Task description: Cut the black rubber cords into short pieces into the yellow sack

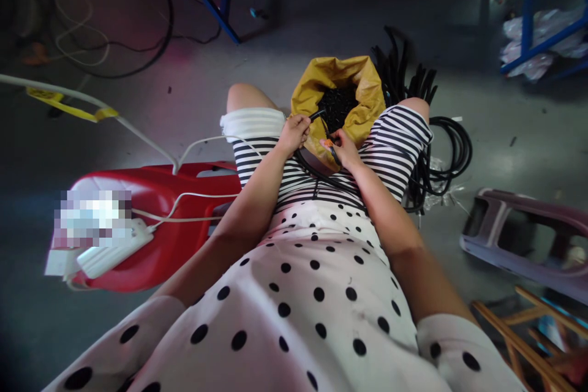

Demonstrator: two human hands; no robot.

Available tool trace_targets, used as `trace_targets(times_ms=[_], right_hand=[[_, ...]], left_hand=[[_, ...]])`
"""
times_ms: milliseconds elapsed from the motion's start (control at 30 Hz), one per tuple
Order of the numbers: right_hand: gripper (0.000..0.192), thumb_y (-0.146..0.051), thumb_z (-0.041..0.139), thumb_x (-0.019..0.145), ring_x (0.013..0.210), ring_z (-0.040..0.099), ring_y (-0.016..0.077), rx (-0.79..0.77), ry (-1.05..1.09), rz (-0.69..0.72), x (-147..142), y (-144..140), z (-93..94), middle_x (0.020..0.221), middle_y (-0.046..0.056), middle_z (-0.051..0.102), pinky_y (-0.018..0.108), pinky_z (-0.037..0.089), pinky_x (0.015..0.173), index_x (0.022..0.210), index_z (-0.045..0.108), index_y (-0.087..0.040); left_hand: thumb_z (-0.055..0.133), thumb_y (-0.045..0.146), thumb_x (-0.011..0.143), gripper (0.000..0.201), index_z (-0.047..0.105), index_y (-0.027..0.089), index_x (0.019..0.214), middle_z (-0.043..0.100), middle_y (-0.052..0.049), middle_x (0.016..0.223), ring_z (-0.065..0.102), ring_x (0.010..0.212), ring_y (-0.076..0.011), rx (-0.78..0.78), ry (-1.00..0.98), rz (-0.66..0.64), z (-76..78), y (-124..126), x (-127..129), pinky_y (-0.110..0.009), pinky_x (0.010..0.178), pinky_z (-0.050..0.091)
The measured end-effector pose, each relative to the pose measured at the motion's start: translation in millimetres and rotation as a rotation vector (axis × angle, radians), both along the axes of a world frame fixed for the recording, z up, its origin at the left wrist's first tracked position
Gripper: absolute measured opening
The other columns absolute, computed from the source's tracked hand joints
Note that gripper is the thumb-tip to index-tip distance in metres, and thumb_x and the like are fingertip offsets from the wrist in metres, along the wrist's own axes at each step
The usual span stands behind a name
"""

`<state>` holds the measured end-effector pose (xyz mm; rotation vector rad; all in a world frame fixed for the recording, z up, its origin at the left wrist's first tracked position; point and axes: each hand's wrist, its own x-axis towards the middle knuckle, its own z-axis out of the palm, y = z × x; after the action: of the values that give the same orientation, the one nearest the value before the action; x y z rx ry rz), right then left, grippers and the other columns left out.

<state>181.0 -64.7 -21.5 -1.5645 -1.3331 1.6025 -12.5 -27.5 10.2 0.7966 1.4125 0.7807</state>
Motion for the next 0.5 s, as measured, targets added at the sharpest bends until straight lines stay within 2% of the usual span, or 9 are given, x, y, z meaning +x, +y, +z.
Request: trace_targets(times_ms=[233,500], right_hand=[[0.085,-0.094,0.088,0.061,0.057,0.043,0.0129,-0.048,0.079,-0.042,-0.5,0.7,-1.4,0.066,-0.007,0.05,0.025,0.034,0.05,0.097,0.047,-0.028],[0.081,-0.087,0.09,0.068,0.048,0.04,0.0118,-0.07,0.152,-0.064,-1.5,0.4,-5.0,0.062,-0.009,0.048,0.025,0.033,0.043,0.097,0.043,-0.029]], left_hand=[[0.05,0.02,0.115,0.018,0.054,0.021,0.097,0.043,0.01,0.064,0.03,0.042,-0.0041,-0.001,0.021,-0.005,2.4,-0.6,1.4,-0.018,0.041,0.022],[0.052,0.018,0.112,0.017,0.057,0.02,0.096,0.042,0.01,0.062,0.03,0.042,-0.0042,0.026,0.016,-0.031,1.3,0.2,0.6,-0.018,0.042,0.021]])
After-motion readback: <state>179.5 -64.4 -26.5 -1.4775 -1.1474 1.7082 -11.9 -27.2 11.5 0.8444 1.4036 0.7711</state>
